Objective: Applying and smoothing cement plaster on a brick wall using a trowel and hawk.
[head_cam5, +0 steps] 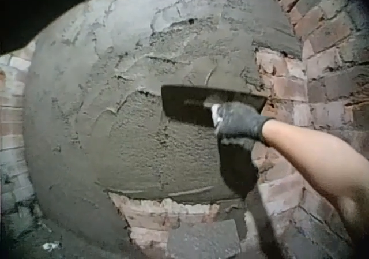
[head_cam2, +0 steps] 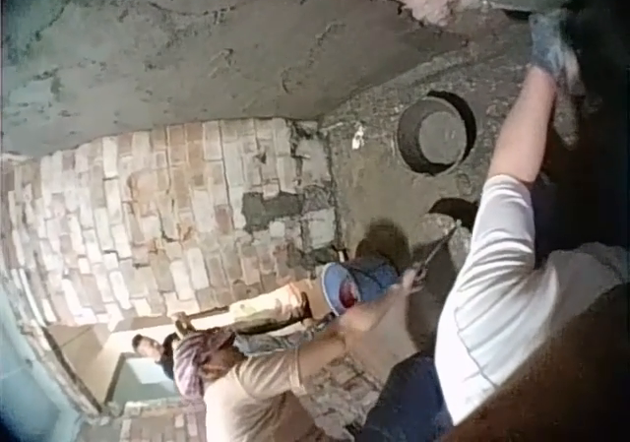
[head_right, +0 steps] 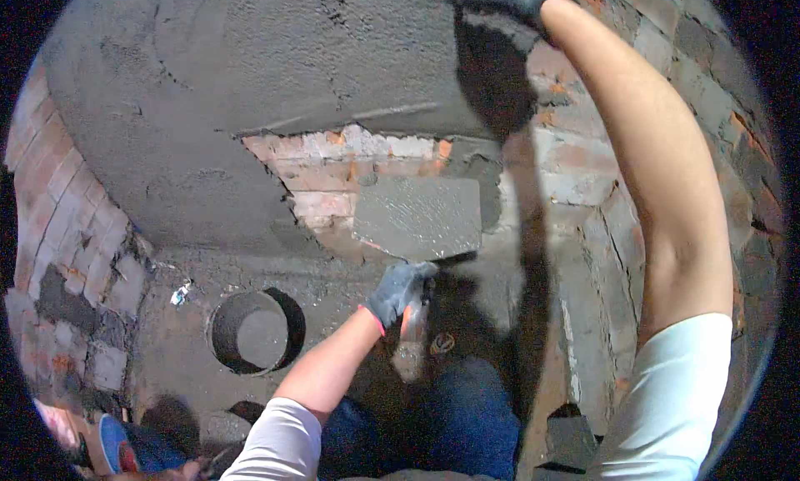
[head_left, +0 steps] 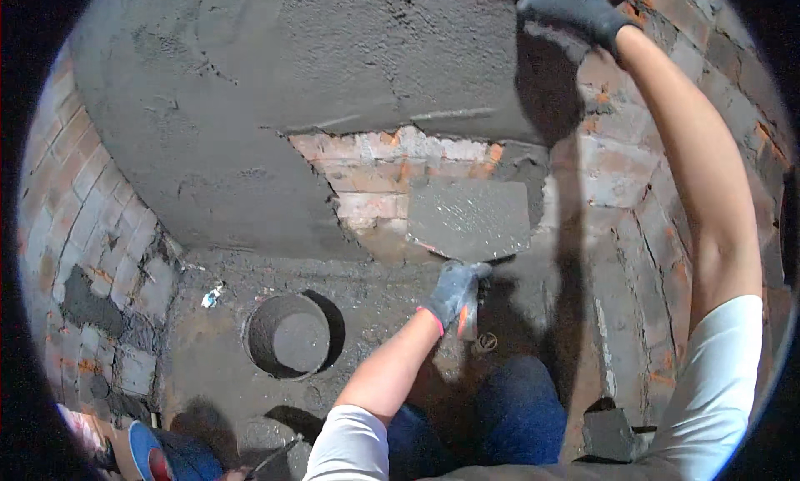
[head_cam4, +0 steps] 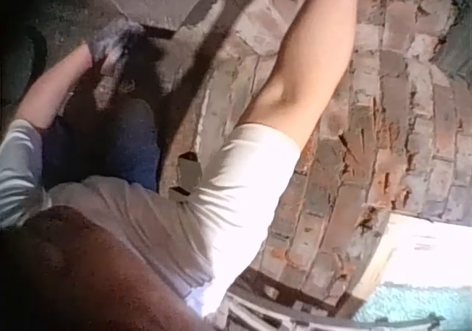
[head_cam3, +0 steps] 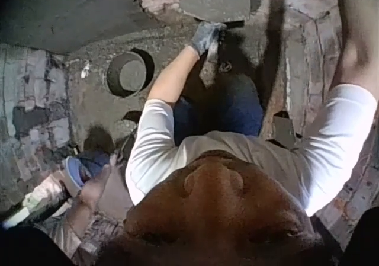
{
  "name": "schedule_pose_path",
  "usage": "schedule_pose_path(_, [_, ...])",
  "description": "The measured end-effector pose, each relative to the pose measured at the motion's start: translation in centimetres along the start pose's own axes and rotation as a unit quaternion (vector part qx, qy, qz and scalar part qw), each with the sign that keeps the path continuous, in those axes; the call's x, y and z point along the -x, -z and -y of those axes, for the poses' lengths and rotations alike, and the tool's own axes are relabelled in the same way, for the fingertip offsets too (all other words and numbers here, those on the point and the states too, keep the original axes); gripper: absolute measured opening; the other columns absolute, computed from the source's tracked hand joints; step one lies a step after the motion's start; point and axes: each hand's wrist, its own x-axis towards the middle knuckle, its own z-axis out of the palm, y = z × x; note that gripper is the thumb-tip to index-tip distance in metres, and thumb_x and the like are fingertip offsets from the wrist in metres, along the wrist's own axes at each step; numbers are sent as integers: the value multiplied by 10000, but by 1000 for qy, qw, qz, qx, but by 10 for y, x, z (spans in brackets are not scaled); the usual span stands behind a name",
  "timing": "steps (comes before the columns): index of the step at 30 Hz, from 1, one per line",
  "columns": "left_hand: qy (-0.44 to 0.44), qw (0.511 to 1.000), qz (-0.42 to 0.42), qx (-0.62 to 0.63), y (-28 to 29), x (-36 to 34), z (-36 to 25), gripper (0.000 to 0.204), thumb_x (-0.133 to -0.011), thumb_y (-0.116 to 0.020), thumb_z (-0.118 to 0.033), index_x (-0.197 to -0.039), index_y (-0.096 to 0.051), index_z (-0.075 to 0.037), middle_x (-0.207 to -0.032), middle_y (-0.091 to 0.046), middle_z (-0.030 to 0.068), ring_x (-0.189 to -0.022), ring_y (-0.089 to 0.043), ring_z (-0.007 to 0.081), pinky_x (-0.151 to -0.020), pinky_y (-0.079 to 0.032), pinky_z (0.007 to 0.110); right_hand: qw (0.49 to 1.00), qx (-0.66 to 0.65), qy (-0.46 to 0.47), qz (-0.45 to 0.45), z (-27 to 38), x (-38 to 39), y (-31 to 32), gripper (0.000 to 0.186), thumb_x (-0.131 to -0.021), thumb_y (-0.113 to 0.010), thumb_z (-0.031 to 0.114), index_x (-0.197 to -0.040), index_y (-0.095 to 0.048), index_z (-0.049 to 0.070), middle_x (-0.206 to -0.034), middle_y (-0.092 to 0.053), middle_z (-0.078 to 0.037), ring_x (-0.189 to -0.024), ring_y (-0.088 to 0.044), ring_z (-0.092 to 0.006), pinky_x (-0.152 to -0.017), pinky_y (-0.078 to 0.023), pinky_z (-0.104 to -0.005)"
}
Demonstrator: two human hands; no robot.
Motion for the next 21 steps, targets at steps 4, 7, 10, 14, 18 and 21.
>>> schedule_pose_path(4, [37, 966, -6, 256, -1, -15, 23, 154, -762, -653, -177, -833, -658, -40, -704, -597, 7, -610, -521, 141, -574, -434, 302, 980, 142, 76, -114, -28, 33, -32, 247, -718, -526, 240, -841, -554, 27, -670, -577, -182, -635, -559, -369, -584, -428, -457])
schedule_pose_path(7, [23, 976, 11, 215, 7, -19, 25, 151, -766, -650, -183, -798, -656, -36, -693, -606, 23, -606, -529, 150, -575, -435, 299, 997, 34, -33, -65, 4, 95, -77, 252, -720, -540, 250, -850, -568, 37, -741, -597, -183, -673, -592, -326, -612, -470, -436])
schedule_pose_path(10, [-132, 990, -25, 30, 11, -13, 27, 195, -785, -624, -218, -742, -646, -29, -684, -604, 40, -592, -531, 129, -554, -428, 302, 967, 221, 122, 38, 67, 180, -161, 166, -743, -494, 192, -798, -573, 57, -630, -583, -109, -537, -557, -257, -474, -418, -427])
schedule_pose_path(14, [-104, 983, 9, -148, 30, 13, 16, 226, -819, -589, -232, -734, -628, -26, -641, -572, 37, -530, -522, 125, -517, -430, 299, 987, -86, 33, 131, 91, 263, -206, 156, -686, -557, 196, -721, -582, 46, -637, -582, -114, -566, -597, -260, -508, -482, -389])
schedule_pose_path(18, [94, 992, 68, 53, 88, 44, 1, 231, -864, -543, -218, -955, -587, -10, -728, -586, 54, -581, -558, 132, -531, -484, 275, 964, -132, -12, 230, 82, 292, -142, 205, -683, -572, 214, -817, -602, 61, -781, -624, -124, -735, -605, -298, -625, -478, -426])
schedule_pose_path(21, [16, 989, 143, -31, 98, 44, -6, 230, -866, -518, -182, -993, -577, 1, -824, -624, 54, -659, -588, 150, -609, -494, 268, 965, -157, 90, 189, 71, 308, -142, 226, -680, -572, 207, -858, -603, 71, -772, -620, -121, -729, -598, -296, -618, -470, -416])
